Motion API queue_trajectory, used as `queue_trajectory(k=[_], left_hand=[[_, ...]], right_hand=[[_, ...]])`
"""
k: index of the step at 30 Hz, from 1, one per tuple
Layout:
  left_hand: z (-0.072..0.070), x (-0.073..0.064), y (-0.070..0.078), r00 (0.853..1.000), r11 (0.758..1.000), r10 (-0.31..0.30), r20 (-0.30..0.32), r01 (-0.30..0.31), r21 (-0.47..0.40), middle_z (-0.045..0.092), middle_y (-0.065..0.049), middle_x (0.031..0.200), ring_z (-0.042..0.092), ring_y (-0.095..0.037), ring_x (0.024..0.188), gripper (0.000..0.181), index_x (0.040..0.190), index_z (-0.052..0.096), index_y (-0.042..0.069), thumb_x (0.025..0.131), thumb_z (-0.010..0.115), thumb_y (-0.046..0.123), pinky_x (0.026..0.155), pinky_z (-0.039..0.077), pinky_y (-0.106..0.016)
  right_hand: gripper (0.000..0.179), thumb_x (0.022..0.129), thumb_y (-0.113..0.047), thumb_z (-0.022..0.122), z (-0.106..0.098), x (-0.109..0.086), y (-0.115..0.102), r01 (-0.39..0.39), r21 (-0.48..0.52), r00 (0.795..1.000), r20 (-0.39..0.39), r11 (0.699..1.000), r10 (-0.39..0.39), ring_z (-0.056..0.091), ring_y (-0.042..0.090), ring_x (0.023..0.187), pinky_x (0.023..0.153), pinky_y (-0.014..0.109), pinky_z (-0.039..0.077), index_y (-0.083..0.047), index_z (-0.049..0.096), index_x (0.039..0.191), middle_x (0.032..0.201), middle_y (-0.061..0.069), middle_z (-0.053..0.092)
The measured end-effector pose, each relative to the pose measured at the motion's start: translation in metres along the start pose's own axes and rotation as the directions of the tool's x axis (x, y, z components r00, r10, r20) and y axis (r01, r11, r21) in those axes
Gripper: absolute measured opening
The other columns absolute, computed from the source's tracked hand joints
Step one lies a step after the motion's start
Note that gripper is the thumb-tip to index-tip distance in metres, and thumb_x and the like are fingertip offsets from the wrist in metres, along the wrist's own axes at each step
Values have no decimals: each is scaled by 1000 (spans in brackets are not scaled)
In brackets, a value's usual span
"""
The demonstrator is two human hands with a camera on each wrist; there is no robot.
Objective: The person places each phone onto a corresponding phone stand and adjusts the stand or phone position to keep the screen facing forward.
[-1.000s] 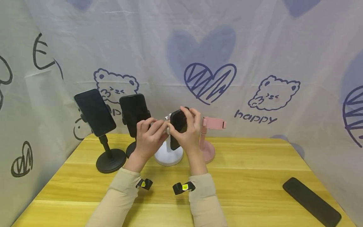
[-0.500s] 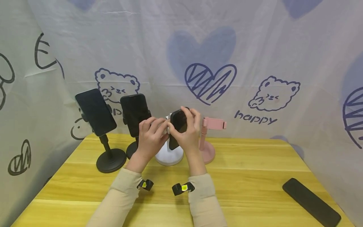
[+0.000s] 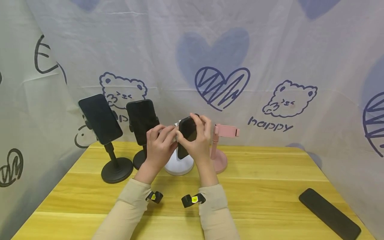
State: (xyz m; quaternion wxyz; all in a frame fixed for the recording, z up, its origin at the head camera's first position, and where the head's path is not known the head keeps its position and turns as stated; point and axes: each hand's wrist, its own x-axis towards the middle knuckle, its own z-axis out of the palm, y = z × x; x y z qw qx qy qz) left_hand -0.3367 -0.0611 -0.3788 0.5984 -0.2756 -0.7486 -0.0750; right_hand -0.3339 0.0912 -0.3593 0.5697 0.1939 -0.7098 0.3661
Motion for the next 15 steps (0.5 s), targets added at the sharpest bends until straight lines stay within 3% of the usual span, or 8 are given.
queue_trajectory(k=[15], left_hand=[[-1,-1,-5,997,998,59,-43,-58,15,71,2,115,52,-24,104,32,118,71,16,87,70,19,84,40,-42]], right_hand=[[62,82,-58,66,-1,1,-4,46,-24,999,-20,999,-46,55,31,97,84,45,43,-11,62,123,110,22,55]])
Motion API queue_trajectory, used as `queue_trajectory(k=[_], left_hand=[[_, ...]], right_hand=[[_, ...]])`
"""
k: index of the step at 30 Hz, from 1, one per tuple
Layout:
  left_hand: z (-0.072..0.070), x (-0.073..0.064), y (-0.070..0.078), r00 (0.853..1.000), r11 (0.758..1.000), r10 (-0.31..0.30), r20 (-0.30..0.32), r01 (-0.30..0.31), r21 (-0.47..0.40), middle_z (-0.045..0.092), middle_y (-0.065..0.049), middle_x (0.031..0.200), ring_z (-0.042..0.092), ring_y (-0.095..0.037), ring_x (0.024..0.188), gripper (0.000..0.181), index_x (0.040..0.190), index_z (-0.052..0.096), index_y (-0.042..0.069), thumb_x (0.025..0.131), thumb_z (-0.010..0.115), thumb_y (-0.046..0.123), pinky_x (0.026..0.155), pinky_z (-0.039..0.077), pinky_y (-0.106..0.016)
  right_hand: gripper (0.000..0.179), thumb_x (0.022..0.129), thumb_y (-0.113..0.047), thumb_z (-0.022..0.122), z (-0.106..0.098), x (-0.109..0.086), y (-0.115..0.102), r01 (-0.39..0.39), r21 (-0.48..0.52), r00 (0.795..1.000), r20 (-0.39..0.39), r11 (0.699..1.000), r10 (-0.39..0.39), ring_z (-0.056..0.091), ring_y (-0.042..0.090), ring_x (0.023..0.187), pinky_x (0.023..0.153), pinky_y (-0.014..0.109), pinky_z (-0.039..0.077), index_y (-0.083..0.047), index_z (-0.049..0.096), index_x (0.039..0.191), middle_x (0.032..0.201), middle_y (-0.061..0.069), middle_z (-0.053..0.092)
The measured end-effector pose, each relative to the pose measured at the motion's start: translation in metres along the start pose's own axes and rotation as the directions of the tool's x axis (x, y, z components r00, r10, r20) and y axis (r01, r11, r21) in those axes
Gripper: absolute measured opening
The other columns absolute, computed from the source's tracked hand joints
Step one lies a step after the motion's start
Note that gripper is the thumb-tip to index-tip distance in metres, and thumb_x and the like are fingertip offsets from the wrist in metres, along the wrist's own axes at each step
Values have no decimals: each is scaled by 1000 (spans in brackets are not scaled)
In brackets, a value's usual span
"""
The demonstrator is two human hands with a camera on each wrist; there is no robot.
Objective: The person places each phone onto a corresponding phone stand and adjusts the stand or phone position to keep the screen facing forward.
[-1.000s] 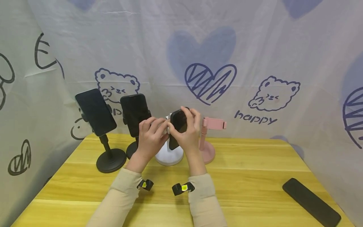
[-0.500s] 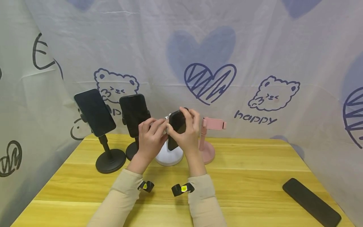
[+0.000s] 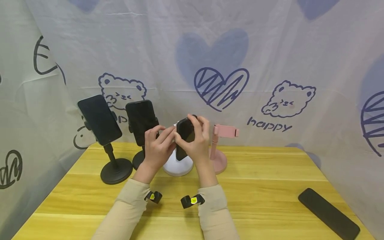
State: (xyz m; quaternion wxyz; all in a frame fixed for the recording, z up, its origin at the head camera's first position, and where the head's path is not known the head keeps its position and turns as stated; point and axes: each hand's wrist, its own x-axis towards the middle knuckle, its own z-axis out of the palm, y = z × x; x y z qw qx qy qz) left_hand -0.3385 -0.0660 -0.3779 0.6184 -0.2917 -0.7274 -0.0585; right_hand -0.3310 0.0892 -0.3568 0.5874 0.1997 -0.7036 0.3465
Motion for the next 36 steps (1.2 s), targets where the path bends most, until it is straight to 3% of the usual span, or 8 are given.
queue_trajectory(k=[18,36], left_hand=[[-2,3,0,999,999,40,-10,-40,8,71,3,110,53,-23,104,32,119,71,17,88,71,26,83,40,-40],[-3,3,-3,999,999,30,-16,-31,-20,71,1,108,53,-24,104,30,115,72,15,87,72,24,82,42,-39]], right_hand=[[61,82,-51,71,-2,3,8,38,106,999,-1,994,-38,53,32,96,85,42,44,-5,62,122,109,25,52],[59,80,-48,71,1,5,3,4,51,1000,-19,999,-3,54,32,95,82,42,45,-7,62,122,108,23,55]])
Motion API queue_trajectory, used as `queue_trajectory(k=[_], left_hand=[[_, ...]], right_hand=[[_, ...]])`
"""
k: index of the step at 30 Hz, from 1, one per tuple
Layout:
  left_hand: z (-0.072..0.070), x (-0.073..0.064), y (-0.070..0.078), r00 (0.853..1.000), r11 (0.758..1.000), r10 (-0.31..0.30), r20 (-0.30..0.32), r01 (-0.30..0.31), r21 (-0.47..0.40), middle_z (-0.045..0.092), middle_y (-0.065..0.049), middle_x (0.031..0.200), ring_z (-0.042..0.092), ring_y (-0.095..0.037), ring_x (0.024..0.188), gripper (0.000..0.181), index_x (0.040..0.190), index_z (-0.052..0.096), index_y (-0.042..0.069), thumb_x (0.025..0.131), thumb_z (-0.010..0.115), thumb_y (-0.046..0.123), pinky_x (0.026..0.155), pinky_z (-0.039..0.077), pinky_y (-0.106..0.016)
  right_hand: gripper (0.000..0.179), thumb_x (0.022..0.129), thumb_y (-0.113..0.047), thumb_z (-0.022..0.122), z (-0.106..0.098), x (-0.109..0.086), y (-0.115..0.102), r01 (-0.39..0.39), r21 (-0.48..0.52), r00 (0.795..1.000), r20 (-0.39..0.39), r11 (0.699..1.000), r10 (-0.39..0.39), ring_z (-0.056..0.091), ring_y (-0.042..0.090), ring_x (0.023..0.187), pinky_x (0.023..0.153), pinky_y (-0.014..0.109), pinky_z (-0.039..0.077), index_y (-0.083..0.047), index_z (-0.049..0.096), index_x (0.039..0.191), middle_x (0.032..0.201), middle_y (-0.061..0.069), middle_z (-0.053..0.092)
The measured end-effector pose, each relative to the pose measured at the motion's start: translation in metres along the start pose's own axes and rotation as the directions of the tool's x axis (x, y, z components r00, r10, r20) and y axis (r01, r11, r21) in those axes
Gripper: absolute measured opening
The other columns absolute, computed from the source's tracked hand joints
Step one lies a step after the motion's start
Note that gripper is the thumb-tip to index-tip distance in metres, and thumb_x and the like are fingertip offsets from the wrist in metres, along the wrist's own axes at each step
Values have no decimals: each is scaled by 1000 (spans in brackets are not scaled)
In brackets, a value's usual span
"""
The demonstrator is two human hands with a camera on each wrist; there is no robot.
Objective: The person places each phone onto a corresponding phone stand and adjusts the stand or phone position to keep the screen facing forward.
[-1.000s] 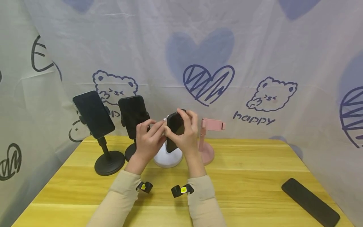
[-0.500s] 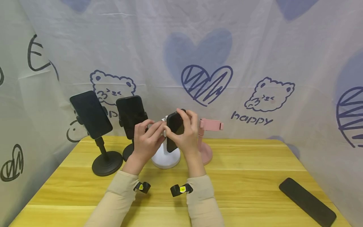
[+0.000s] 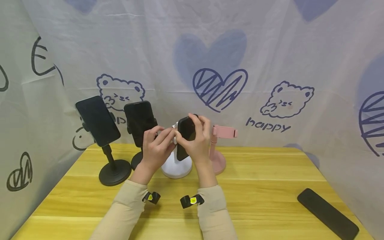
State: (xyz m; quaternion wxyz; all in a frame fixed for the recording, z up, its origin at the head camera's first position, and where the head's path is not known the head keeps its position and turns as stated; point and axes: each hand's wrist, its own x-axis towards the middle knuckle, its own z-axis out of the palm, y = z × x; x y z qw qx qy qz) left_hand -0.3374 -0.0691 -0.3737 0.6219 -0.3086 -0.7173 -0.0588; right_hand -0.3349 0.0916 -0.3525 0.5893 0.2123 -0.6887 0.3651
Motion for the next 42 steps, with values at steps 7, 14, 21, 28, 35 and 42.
queue_trajectory(k=[7,14,21,28,35,42], left_hand=[[1,-1,0,1000,1000,3,-5,-3,-4,71,1,106,53,-24,105,29,114,73,15,87,73,23,83,42,-39],[0,-1,1,1000,1000,2,3,-2,7,70,1,107,53,-24,106,30,116,72,15,87,72,24,83,43,-39],[0,0,2,1000,1000,-4,6,3,5,70,1,107,52,-24,106,31,117,72,15,87,72,24,84,43,-39],[0,0,2,1000,999,24,1,-24,45,70,2,105,53,-23,105,28,114,73,16,87,72,25,82,42,-38],[-1,2,0,1000,997,31,0,-31,64,71,3,105,53,-23,105,29,115,73,17,88,72,27,83,42,-39],[-1,3,1,1000,998,31,3,-31,49,71,3,106,53,-23,106,32,116,72,17,86,74,29,84,42,-39]], right_hand=[[60,78,-49,73,0,1,2,6,6,1000,-6,1000,-5,55,32,95,83,44,43,-7,63,120,106,23,55],[58,77,-46,74,0,3,2,-3,24,1000,-5,1000,3,55,32,94,84,42,42,-7,64,119,105,22,55],[56,73,-35,75,0,4,2,-43,90,999,-2,995,44,52,34,90,74,40,45,-5,64,119,104,24,53],[57,73,-37,75,0,3,3,-8,76,1000,-18,997,10,53,34,90,76,42,45,-5,64,119,103,24,54],[59,75,-43,75,0,3,5,32,35,999,-2,999,-32,54,32,93,84,42,43,-6,63,119,105,23,53],[58,72,-38,76,1,2,6,39,49,999,-19,998,-38,53,34,93,84,42,45,-3,63,118,105,25,53]])
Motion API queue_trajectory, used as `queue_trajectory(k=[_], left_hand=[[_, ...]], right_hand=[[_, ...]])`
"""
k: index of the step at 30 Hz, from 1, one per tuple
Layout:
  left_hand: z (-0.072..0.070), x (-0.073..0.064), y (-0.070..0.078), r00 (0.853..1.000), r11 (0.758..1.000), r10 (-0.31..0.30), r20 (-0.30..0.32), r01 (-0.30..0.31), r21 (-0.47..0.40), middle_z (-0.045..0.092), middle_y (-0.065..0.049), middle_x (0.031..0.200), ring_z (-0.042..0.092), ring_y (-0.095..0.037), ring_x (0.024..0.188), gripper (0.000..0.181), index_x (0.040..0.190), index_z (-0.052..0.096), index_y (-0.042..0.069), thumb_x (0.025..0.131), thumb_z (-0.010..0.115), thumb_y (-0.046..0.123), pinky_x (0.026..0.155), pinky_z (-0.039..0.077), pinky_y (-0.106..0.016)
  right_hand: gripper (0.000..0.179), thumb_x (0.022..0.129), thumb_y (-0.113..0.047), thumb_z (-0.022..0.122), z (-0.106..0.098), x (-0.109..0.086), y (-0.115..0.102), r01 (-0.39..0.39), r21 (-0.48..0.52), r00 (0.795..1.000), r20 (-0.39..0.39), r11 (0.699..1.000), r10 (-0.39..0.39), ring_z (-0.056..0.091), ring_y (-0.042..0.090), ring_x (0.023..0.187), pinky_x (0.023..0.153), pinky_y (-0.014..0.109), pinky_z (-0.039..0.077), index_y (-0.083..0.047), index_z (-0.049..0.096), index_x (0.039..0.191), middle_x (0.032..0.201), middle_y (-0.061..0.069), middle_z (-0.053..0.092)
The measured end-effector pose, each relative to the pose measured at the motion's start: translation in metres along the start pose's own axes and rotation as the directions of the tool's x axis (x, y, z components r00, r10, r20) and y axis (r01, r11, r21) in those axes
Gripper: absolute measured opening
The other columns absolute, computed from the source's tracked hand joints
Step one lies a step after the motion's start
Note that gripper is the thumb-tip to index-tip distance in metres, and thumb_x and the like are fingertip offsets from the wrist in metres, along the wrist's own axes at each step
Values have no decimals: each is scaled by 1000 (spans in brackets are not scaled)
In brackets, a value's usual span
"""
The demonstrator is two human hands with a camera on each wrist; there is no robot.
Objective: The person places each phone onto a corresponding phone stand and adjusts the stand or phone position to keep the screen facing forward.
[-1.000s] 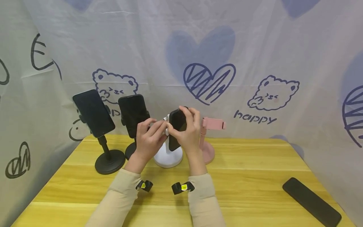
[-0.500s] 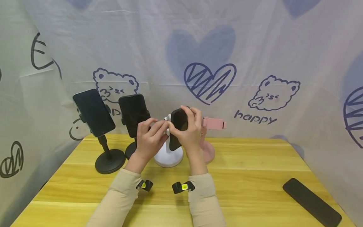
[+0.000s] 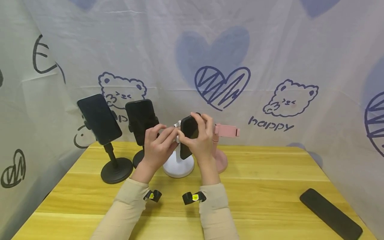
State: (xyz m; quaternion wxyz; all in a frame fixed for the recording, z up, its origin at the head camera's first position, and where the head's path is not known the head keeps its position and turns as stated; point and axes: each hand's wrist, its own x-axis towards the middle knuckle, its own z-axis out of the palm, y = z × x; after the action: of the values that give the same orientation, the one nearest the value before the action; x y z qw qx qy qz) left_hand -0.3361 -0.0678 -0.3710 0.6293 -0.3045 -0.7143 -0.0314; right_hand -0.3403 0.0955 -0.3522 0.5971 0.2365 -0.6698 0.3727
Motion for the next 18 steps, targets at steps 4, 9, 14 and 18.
queue_trajectory(k=[4,9,14,18], left_hand=[[-1,1,0,1000,1000,-9,4,9,-7,71,3,106,53,-23,105,32,116,72,17,86,75,29,84,42,-39],[-1,0,-1,1000,1000,-23,19,24,-9,71,3,107,53,-23,106,32,115,73,17,86,74,29,85,42,-39],[-2,1,0,999,999,-31,36,32,-38,70,2,108,53,-24,107,32,116,72,16,87,73,28,86,42,-40],[-1,1,2,998,999,-30,52,32,-44,70,2,109,53,-24,107,34,118,71,16,86,74,28,86,42,-40]], right_hand=[[59,74,-42,75,-1,0,-1,-8,-3,1000,5,1000,8,53,33,94,84,41,45,-4,63,118,105,24,53],[62,79,-51,73,-3,1,-2,-31,0,998,47,1000,31,54,32,97,86,42,42,-7,62,121,108,22,54],[62,81,-51,71,-5,1,-5,-72,26,995,70,997,70,54,33,96,84,38,42,-7,61,123,110,22,53],[63,82,-52,69,-6,1,-7,-101,55,992,77,993,97,53,35,91,74,40,46,-6,61,124,112,24,52]])
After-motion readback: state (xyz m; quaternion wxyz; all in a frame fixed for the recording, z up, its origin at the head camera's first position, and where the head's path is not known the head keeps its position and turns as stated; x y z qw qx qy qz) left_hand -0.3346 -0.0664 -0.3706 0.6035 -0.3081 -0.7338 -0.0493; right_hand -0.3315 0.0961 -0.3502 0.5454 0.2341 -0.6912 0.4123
